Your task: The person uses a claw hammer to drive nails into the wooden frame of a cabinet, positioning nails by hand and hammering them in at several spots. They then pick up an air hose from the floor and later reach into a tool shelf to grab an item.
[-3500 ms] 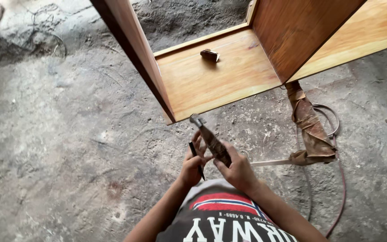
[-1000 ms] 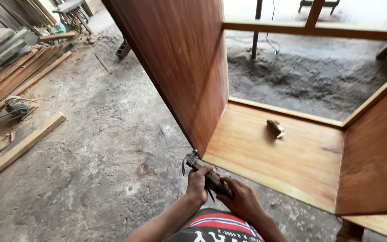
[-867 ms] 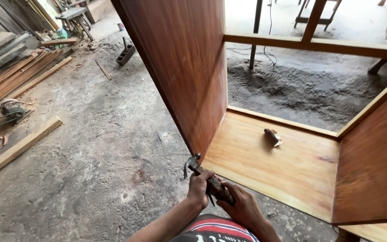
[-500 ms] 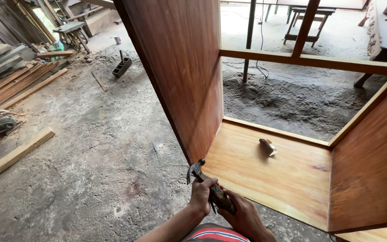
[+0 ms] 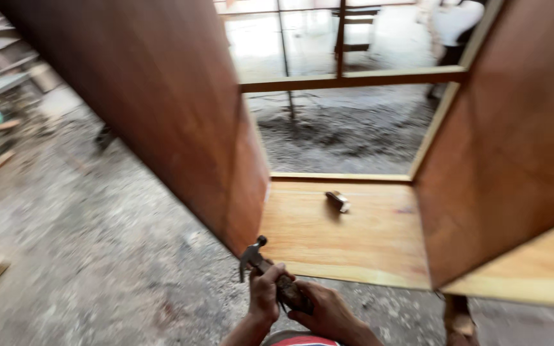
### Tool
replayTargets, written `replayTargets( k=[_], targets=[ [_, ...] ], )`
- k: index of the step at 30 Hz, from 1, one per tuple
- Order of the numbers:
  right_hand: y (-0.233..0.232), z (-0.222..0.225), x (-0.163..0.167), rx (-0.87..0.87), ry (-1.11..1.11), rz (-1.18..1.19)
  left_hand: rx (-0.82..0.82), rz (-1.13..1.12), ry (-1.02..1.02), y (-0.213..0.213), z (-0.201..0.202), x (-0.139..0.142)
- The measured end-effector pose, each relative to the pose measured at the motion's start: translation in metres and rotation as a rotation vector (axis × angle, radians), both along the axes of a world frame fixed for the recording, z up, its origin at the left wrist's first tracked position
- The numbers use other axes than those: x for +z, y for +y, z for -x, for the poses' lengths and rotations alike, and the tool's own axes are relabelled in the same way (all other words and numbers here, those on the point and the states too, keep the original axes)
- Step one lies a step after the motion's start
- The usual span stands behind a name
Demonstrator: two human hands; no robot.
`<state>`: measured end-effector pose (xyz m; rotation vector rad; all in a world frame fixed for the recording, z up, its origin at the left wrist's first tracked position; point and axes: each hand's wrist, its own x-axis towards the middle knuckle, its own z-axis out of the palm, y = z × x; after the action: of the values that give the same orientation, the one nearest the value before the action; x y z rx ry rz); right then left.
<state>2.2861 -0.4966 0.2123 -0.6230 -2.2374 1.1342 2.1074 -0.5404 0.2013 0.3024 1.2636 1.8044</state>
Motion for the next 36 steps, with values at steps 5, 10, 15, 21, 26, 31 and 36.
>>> replayTargets(
  k=[5,10,15,21,26,31,36],
  targets=[
    [-0.009,-0.034,-0.004,-0.012,0.105,-0.101,-0.259,-0.115,0.871,0.009,-0.013,-0.019],
    [-0.033,-0.07,-0.011,-0.194,0.035,-0.086,-0.297,0.091,0.078,0.026,-0.039,-0.033],
    [-0.056,-0.105,-0.014,-0.392,-0.005,-0.105,-0.487,0.056,0.03,0.04,-0.08,-0.04],
    [-0.077,-0.141,-0.013,-0.504,-0.004,-0.106,-0.626,0.017,-0.008,0.044,-0.123,-0.042],
    [-0.091,-0.152,-0.008,-0.553,-0.072,-0.085,-0.692,0.002,-0.05,0.039,-0.137,-0.036],
    [-0.095,-0.154,0.0,-0.526,-0.075,-0.074,-0.683,0.024,-0.05,0.033,-0.138,-0.028],
    [-0.091,-0.149,0.006,-0.476,-0.087,-0.037,-0.623,0.013,-0.03,0.026,-0.13,-0.02]
  ],
)
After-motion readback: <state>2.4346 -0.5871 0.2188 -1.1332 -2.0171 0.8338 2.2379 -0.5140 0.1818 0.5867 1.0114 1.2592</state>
